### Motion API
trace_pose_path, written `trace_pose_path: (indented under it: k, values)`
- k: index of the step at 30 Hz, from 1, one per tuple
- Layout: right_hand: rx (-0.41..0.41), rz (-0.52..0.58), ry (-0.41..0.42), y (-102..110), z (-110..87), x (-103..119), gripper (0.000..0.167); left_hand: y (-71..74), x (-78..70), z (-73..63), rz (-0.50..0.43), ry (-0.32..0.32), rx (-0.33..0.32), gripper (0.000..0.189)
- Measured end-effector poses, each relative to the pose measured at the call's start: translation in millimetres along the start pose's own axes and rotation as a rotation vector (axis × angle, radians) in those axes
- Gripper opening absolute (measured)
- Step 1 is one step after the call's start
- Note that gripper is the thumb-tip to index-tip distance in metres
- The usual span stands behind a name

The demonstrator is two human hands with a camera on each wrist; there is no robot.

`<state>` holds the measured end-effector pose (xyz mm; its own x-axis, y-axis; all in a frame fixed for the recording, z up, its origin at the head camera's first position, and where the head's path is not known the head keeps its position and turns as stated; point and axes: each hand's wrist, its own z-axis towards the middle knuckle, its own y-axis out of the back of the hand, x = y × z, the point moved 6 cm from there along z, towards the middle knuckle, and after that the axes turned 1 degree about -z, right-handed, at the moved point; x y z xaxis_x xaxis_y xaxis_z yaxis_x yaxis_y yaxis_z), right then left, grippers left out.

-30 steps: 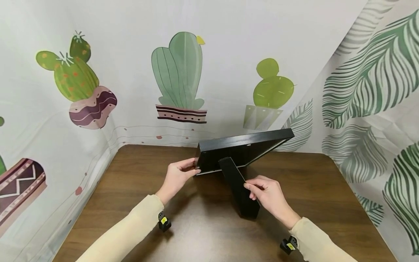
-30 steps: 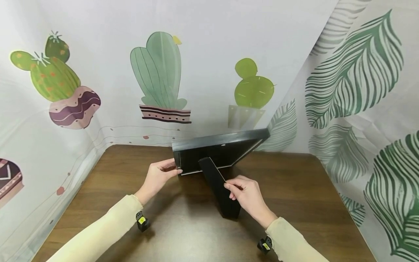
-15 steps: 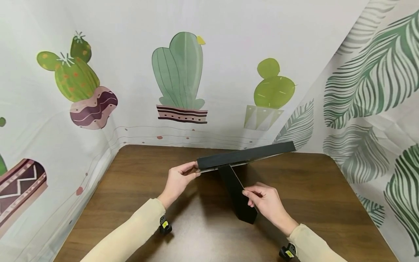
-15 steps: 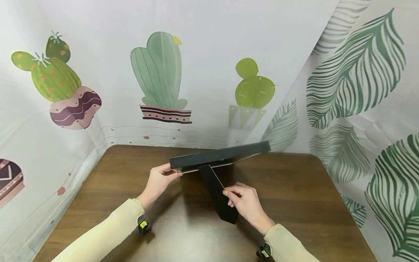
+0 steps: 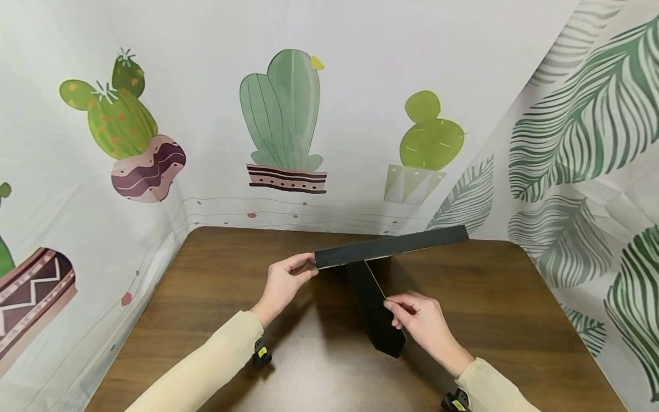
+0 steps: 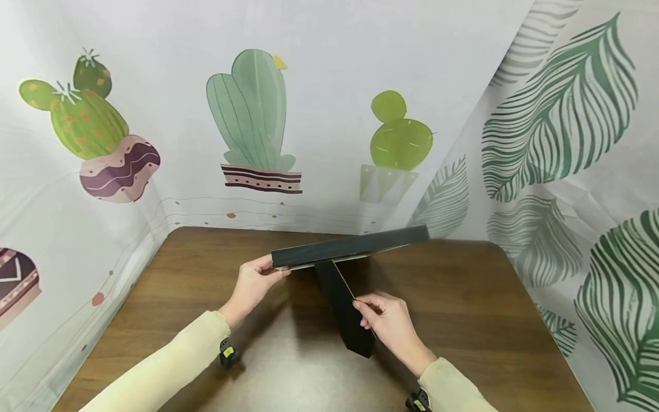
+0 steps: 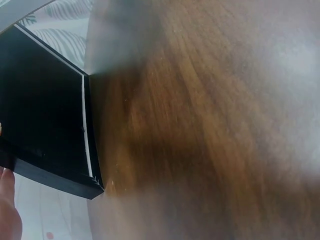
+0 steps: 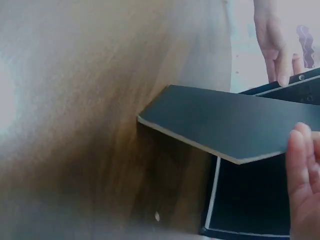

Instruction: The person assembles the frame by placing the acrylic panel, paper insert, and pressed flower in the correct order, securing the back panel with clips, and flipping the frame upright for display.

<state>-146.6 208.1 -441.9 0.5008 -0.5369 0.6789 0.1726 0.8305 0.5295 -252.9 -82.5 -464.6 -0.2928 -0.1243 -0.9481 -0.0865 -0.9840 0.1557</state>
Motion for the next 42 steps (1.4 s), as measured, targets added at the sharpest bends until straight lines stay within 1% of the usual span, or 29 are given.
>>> trace_pose_path:
  k: [2,4,6,8,10,12,14,16,19,22,25,28,31,35,39,42]
  values:
    - [-0.008,-0.051,0.090,6.6,1.9,4.9,0.020,-0.7,-1.0,0.7,-0.005,-0.012,0.013,0.033]
    - [-0.032,-0.099,0.176,17.3,4.6,9.7,0.025,-1.0,-2.4,1.1,-0.009,-0.024,0.021,0.034]
    - [-0.066,-0.133,0.218,31.7,8.2,12.6,0.027,-1.0,-2.8,1.0,-0.008,-0.029,0.026,0.035]
    - [-0.116,-0.149,0.213,49.2,12.2,13.9,0.027,-0.7,-2.2,0.7,-0.004,-0.026,0.031,0.036]
    - [-0.177,-0.171,0.181,68.5,15.9,14.6,0.024,-0.9,-0.8,0.4,0.006,-0.022,0.048,0.037]
    - [-0.261,-0.192,0.155,87.7,19.1,16.6,0.022,-0.8,-0.1,0.5,0.023,-0.024,0.072,0.037]
    - [-0.345,-0.210,0.147,105.2,22.8,20.9,0.022,0.2,1.3,1.2,0.062,-0.040,0.100,0.039]
    - [-0.423,-0.231,0.168,119.5,26.8,28.6,0.028,2.2,3.0,2.3,0.120,-0.065,0.128,0.041]
    - [-0.491,-0.259,0.254,131.9,32.9,50.3,0.035,6.1,9.4,6.2,0.232,-0.094,0.168,0.044]
    - [-0.532,-0.289,0.375,134.6,35.3,71.6,0.036,8.3,20.5,12.0,0.327,-0.081,0.214,0.045]
    - [-0.553,-0.317,0.466,132.1,35.8,82.5,0.034,8.2,33.5,18.0,0.388,-0.057,0.253,0.047]
    - [-0.545,-0.342,0.501,129.8,36.0,85.6,0.035,5.6,41.3,23.0,0.410,-0.057,0.287,0.046]
    - [-0.521,-0.351,0.509,129.2,36.8,86.9,0.036,3.2,46.0,27.7,0.431,-0.057,0.307,0.042]
    - [-0.495,-0.378,0.506,129.9,38.4,87.4,0.036,5.3,51.5,31.7,0.474,-0.028,0.294,0.037]
    - [-0.463,-0.462,0.487,131.5,41.0,84.6,0.039,7.7,53.8,30.9,0.500,-0.013,0.301,0.037]
    - [-0.438,-0.519,0.467,134.1,43.2,77.8,0.041,8.4,54.5,27.9,0.507,-0.002,0.302,0.034]
